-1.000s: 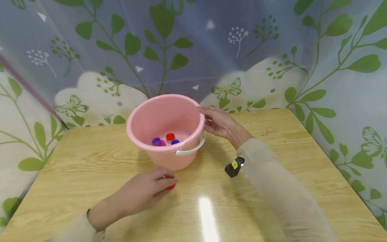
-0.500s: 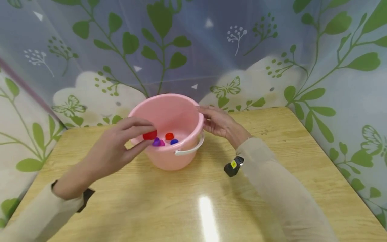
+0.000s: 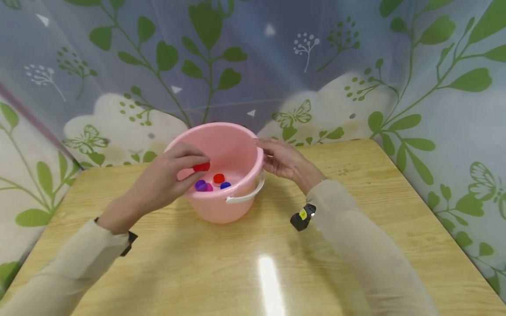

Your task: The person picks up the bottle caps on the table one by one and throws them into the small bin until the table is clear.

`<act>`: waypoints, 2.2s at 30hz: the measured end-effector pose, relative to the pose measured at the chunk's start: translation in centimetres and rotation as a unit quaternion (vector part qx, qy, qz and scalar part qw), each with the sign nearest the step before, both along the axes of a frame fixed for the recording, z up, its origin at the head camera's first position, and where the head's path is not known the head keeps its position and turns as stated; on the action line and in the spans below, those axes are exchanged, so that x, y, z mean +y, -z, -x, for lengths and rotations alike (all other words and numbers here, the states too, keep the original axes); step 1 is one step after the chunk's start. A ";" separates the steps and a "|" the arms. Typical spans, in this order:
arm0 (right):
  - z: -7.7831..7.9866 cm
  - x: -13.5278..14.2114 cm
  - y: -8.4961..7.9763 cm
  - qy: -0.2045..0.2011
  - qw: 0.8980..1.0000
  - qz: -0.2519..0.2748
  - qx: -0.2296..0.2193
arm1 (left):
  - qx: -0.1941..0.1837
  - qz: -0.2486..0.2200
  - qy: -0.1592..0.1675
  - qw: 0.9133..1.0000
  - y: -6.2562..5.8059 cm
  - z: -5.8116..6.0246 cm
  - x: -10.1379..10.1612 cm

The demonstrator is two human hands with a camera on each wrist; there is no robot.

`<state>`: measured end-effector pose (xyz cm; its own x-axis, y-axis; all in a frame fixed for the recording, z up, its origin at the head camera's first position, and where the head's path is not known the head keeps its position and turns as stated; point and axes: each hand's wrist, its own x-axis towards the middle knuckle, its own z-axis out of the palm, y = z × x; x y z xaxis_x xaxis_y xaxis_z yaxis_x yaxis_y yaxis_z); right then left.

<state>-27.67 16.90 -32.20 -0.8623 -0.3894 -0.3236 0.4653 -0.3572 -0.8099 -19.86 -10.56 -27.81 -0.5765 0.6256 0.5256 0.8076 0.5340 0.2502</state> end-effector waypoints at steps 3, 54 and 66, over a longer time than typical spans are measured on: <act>-0.1 -0.1 -0.1 0.000 1.000 0.003 -0.002 | -0.021 0.000 -0.002 1.000 0.7 0.3 0.2; -1.4 1.9 0.8 0.035 0.978 -0.168 0.116 | 0.033 -0.301 -0.133 0.944 3.9 0.0 -2.7; -2.8 4.8 2.4 -0.017 0.681 -0.588 0.435 | 0.026 -0.206 -0.222 0.953 7.1 -0.6 -7.9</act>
<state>-24.84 21.71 -34.64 -0.9240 -0.3269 0.1984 -0.3823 0.7764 -0.5010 -19.29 -18.46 -34.94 -0.7029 0.0599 0.7088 0.5419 0.6906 0.4790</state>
